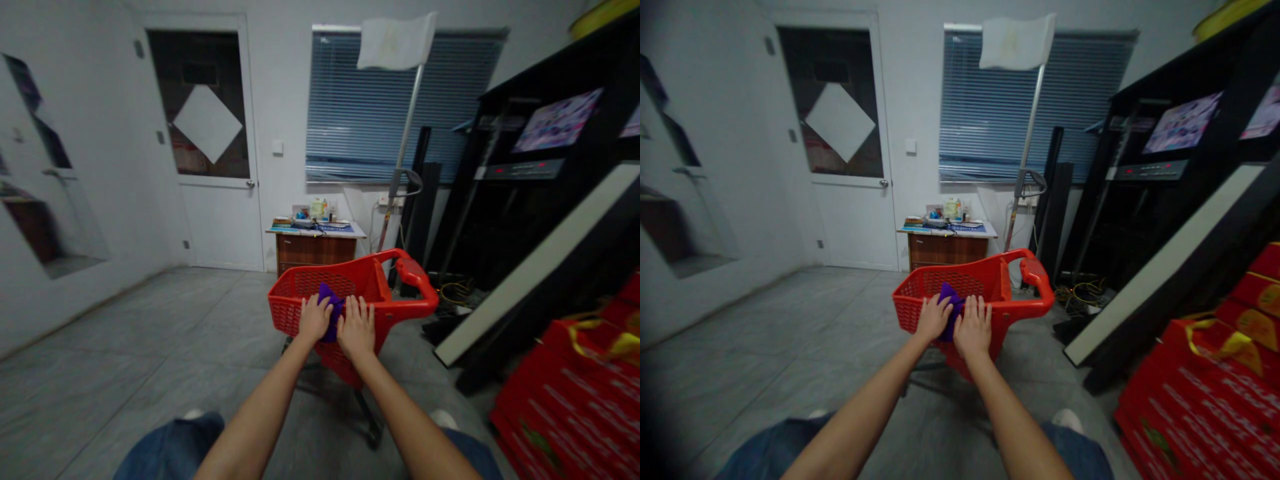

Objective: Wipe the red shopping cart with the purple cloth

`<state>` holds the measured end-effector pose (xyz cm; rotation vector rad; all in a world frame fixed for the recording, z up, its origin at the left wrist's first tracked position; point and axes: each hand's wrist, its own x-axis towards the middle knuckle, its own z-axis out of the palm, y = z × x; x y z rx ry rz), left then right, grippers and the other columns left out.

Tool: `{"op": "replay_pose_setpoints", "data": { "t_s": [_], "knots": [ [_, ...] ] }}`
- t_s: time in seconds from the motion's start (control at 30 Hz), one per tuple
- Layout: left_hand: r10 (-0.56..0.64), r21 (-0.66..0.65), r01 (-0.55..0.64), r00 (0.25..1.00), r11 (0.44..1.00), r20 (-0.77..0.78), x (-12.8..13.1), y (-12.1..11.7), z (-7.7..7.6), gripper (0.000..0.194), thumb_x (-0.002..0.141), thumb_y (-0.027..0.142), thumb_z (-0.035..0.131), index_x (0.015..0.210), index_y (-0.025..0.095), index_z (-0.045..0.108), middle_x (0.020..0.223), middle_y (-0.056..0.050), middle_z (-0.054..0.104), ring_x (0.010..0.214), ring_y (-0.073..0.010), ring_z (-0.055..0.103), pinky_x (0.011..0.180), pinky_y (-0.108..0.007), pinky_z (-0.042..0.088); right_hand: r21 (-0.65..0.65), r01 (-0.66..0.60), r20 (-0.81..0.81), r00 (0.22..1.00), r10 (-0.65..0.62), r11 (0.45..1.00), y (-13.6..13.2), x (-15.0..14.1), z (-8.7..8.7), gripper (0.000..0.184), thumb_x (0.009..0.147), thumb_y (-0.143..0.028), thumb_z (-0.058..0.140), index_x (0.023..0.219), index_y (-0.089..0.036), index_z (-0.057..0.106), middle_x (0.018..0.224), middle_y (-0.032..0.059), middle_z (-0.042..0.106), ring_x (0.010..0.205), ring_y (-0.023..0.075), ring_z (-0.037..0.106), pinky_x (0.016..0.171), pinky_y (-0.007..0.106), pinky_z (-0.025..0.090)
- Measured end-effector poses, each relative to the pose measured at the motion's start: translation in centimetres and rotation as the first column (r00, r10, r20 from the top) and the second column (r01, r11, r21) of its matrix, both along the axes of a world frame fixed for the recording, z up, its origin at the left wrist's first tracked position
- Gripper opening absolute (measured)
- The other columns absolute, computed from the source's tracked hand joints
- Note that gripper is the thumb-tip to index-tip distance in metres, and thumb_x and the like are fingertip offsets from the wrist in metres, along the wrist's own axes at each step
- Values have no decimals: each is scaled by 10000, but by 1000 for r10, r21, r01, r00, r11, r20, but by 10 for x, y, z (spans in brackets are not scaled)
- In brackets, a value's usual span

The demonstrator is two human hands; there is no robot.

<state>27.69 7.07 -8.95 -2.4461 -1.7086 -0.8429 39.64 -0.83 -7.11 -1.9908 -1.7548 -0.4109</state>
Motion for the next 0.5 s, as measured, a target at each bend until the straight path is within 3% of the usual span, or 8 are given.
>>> {"op": "replay_pose_setpoints", "data": {
  "t_s": [0.07,0.17,0.33,0.43,0.5],
  "knots": [
    [-43,3,43,999,999,16,6,-2,-2,430,1025,408,324,1360,284,564,1440,-91,547,1371,-241,450,1182,-531,277,-13,-14,-10,1000,14,1000,-2,0,2,596,961,-307,339,1513,-87,389,1578,95,376,1489,276,238,1224,460,40],
    [-26,8,26,1000,1000,14,-10,6,-6,420,1027,394,322,1356,287,560,1436,-75,556,1375,-230,450,1194,-526,259,-23,-34,-9,999,34,999,-4,-1,4,594,962,-311,341,1521,-113,382,1587,82,359,1490,262,245,1224,449,54],
    [155,-9,-154,988,988,25,-47,25,-6,425,1017,364,341,1340,235,585,1438,-126,547,1368,-267,459,1170,-533,302,-40,-40,-13,999,40,998,-4,-9,4,598,963,-315,347,1521,-103,377,1593,92,344,1493,263,238,1224,437,49],
    [197,-21,-196,980,980,31,-36,21,-1,418,1014,363,342,1296,230,619,1423,-139,559,1345,-279,481,1156,-560,312,-41,-42,-29,999,41,998,-3,-15,4,605,963,-329,355,1521,-96,376,1589,101,352,1495,266,235,1225,436,49],
    [111,10,-111,994,994,16,-18,11,2,408,1015,365,345,1283,241,627,1410,-124,572,1337,-268,489,1171,-557,289,-40,-42,-36,999,40,998,-3,-16,4,603,966,-332,347,1517,-90,382,1587,101,355,1493,268,237,1227,435,46]
  ]
}}
